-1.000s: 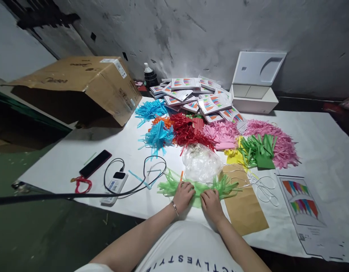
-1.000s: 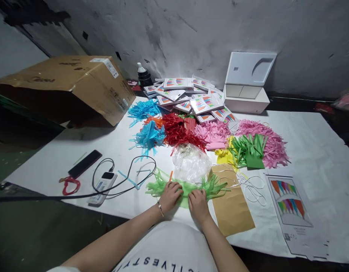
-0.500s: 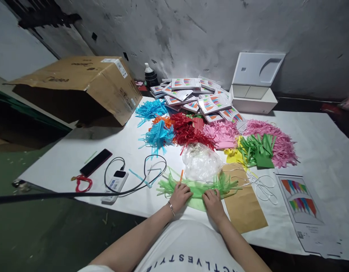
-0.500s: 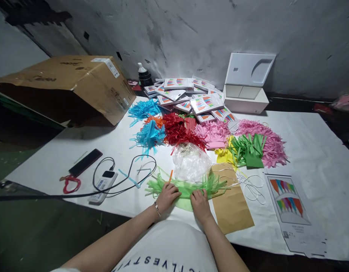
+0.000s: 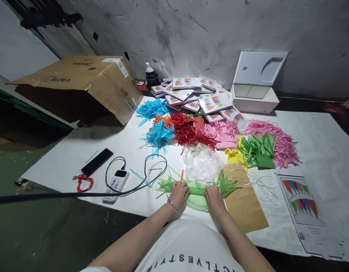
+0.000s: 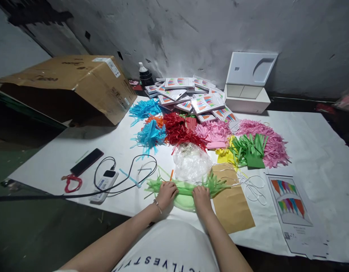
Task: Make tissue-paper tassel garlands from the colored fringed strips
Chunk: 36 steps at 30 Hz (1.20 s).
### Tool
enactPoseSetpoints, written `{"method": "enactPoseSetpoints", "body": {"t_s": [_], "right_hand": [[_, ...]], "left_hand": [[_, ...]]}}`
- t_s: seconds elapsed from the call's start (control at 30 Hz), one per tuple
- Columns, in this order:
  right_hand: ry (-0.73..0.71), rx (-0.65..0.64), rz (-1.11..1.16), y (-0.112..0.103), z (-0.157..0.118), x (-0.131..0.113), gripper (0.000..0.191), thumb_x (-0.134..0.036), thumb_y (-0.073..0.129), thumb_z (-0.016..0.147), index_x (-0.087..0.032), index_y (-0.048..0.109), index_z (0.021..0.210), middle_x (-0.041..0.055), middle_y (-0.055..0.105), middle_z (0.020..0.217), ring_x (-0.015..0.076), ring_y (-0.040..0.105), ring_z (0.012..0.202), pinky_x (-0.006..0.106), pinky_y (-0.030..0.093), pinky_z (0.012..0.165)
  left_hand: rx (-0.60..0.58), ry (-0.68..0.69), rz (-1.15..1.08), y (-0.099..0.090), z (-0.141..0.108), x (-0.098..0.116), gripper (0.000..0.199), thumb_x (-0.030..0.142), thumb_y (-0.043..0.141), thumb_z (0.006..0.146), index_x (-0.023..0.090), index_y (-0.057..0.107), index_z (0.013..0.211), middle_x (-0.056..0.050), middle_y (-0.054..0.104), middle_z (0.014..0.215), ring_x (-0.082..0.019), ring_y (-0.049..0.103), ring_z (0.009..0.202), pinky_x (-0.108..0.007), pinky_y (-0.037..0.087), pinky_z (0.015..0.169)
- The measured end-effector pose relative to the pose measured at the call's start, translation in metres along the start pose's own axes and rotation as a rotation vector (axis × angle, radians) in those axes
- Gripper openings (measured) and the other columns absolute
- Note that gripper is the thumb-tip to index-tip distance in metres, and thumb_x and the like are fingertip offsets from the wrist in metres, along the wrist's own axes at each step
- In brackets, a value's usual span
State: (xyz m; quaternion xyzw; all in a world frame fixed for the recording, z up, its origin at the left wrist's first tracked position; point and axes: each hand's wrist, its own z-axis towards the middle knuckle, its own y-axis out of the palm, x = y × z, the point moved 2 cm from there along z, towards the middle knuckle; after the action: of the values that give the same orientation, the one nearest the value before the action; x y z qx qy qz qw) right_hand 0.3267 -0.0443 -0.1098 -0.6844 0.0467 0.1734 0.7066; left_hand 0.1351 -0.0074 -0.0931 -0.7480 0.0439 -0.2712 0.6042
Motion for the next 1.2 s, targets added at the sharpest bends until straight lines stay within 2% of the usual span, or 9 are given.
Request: {"method": "enactPoseSetpoints", "body": {"t_s": [0.2, 0.33, 0.5, 0.6, 0.7, 0.77, 0.87, 1.0, 1.2], "right_hand": [[0.105, -0.008, -0.065, 0.0, 0.02, 0.001, 0.017, -0.021, 0.053, 0.089, -0.018, 0.06, 0.074, 0.0037, 0.063, 0.067, 0.0189, 0.055, 0.067, 0.032, 0.029, 0.072], [0.078, 0.039, -0.091, -0.007, 0.018, -0.006, 0.011, -0.016, 0.051, 0.088, -0.017, 0.062, 0.085, 0.0099, 0.064, 0.085, 0.0235, 0.054, 0.085, 0.04, 0.027, 0.086], [-0.186, 0.019, -0.036, -0.002, 0.009, -0.017, 0.011, -0.018, 0.053, 0.087, -0.023, 0.062, 0.084, 0.0019, 0.062, 0.086, 0.0184, 0.051, 0.09, 0.036, 0.024, 0.097], [-0.21, 0.043, -0.023, 0.006, 0.005, -0.016, 0.015, -0.016, 0.05, 0.089, -0.021, 0.062, 0.08, 0.002, 0.061, 0.079, 0.0179, 0.051, 0.083, 0.037, 0.025, 0.095], [-0.18, 0.079, -0.014, 0.008, 0.003, -0.017, 0.018, -0.016, 0.048, 0.09, -0.019, 0.06, 0.077, 0.0033, 0.058, 0.077, 0.0188, 0.05, 0.081, 0.039, 0.026, 0.093], [-0.179, 0.094, -0.008, 0.007, 0.002, -0.021, 0.012, -0.02, 0.049, 0.089, -0.018, 0.06, 0.085, 0.0048, 0.059, 0.083, 0.0201, 0.05, 0.084, 0.039, 0.027, 0.092], [-0.216, 0.098, -0.008, 0.008, 0.001, -0.026, 0.009, -0.02, 0.051, 0.089, -0.02, 0.06, 0.089, 0.0048, 0.059, 0.086, 0.0204, 0.049, 0.085, 0.039, 0.028, 0.091], [-0.263, 0.104, -0.013, 0.01, -0.006, -0.018, 0.019, -0.012, 0.048, 0.089, -0.021, 0.059, 0.075, 0.0021, 0.058, 0.074, 0.0186, 0.049, 0.078, 0.037, 0.028, 0.092], [-0.224, 0.127, 0.004, 0.005, -0.022, 0.002, 0.015, -0.014, 0.051, 0.089, -0.022, 0.063, 0.09, 0.0032, 0.062, 0.087, 0.0189, 0.05, 0.091, 0.038, 0.026, 0.097]], "left_hand": [[0.013, -0.152, 0.096, 0.002, 0.017, 0.005, 0.028, 0.026, 0.046, 0.088, 0.017, 0.068, 0.074, -0.011, 0.061, 0.087, -0.028, 0.05, 0.089, -0.042, 0.03, 0.076], [0.0, -0.152, 0.113, 0.002, 0.024, 0.005, 0.024, 0.027, 0.052, 0.084, 0.016, 0.068, 0.07, -0.01, 0.062, 0.086, -0.029, 0.051, 0.088, -0.042, 0.031, 0.075], [0.013, -0.103, 0.111, -0.004, 0.023, 0.004, 0.022, 0.028, 0.054, 0.084, 0.015, 0.066, 0.071, -0.01, 0.063, 0.082, -0.029, 0.052, 0.086, -0.044, 0.031, 0.079], [0.046, -0.045, 0.105, -0.009, 0.016, 0.005, 0.019, 0.032, 0.058, 0.083, 0.018, 0.065, 0.093, -0.01, 0.062, 0.102, -0.029, 0.051, 0.097, -0.046, 0.03, 0.088], [0.117, 0.136, 0.086, -0.007, 0.007, 0.01, 0.023, 0.031, 0.061, 0.081, 0.025, 0.061, 0.104, -0.005, 0.058, 0.116, -0.026, 0.045, 0.111, -0.048, 0.022, 0.1], [0.188, 0.256, 0.075, -0.001, 0.003, 0.013, 0.01, 0.025, 0.058, 0.084, 0.026, 0.063, 0.093, -0.002, 0.061, 0.108, -0.023, 0.046, 0.109, -0.049, 0.02, 0.103], [0.242, 0.302, 0.074, 0.011, 0.001, 0.013, 0.013, 0.019, 0.054, 0.087, 0.024, 0.064, 0.08, -0.001, 0.064, 0.094, -0.02, 0.049, 0.1, -0.048, 0.021, 0.101], [0.184, 0.292, 0.098, 0.018, 0.001, 0.006, 0.016, 0.018, 0.053, 0.087, 0.022, 0.062, 0.075, -0.001, 0.062, 0.079, -0.019, 0.049, 0.088, -0.046, 0.024, 0.098], [0.122, 0.27, 0.094, 0.015, -0.004, -0.002, 0.015, 0.019, 0.053, 0.089, 0.022, 0.063, 0.078, -0.001, 0.063, 0.08, -0.019, 0.05, 0.089, -0.044, 0.025, 0.094]]}}
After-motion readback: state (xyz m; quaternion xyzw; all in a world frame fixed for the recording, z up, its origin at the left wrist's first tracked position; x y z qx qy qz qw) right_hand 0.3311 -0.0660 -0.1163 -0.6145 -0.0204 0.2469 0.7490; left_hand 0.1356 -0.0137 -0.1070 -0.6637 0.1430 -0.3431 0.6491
